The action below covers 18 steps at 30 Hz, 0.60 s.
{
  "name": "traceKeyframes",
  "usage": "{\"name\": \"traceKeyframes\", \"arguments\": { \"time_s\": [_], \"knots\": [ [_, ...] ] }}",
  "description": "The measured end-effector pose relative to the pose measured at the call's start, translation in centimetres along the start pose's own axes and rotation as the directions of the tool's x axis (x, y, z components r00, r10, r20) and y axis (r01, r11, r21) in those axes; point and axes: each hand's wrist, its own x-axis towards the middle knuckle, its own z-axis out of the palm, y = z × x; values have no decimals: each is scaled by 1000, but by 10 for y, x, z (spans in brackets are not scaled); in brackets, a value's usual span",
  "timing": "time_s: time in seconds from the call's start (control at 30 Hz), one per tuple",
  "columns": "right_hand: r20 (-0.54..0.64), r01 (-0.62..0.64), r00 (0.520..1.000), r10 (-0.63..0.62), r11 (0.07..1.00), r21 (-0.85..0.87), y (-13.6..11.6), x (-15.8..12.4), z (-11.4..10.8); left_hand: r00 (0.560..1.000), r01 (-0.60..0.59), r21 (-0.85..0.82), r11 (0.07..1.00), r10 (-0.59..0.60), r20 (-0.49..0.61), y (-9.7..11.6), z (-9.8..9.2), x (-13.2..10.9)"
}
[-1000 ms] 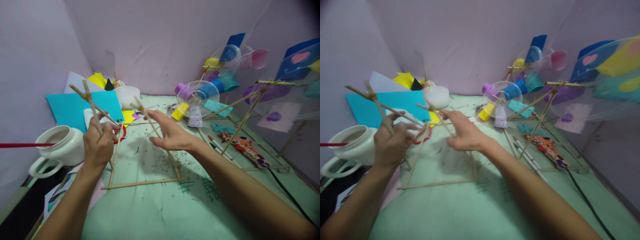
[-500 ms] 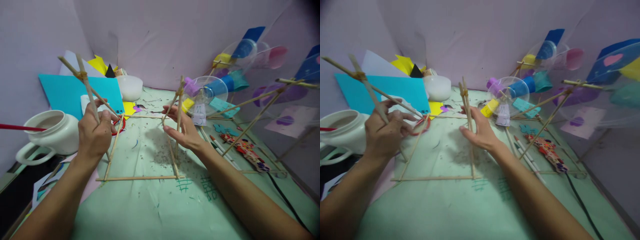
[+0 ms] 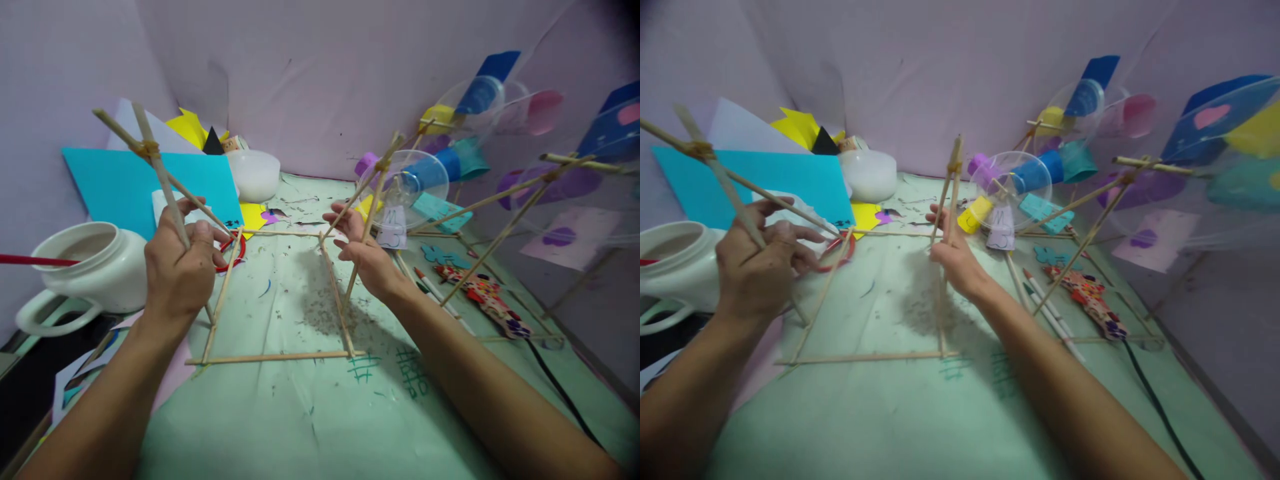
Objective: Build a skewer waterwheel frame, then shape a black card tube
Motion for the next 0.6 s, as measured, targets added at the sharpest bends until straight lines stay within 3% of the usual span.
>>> {"name": "traceKeyframes", "arguments": {
  "time_s": [0.2, 0.4, 0.6],
  "knots": [
    [2, -61, 998, 61, 994, 88, -8, -2, 4, 1000, -26, 26, 999, 26, -10, 1, 0, 1],
    [-78, -164, 980, 182, 967, 193, -6, -2, 10, 1000, -10, 1, 1000, 10, -7, 1, 1, 2],
    [-10, -222, 974, 226, 963, 155, -7, -7, 6, 1000, -12, 22, 1000, 12, -12, 1, 0, 2]
  ]
}}
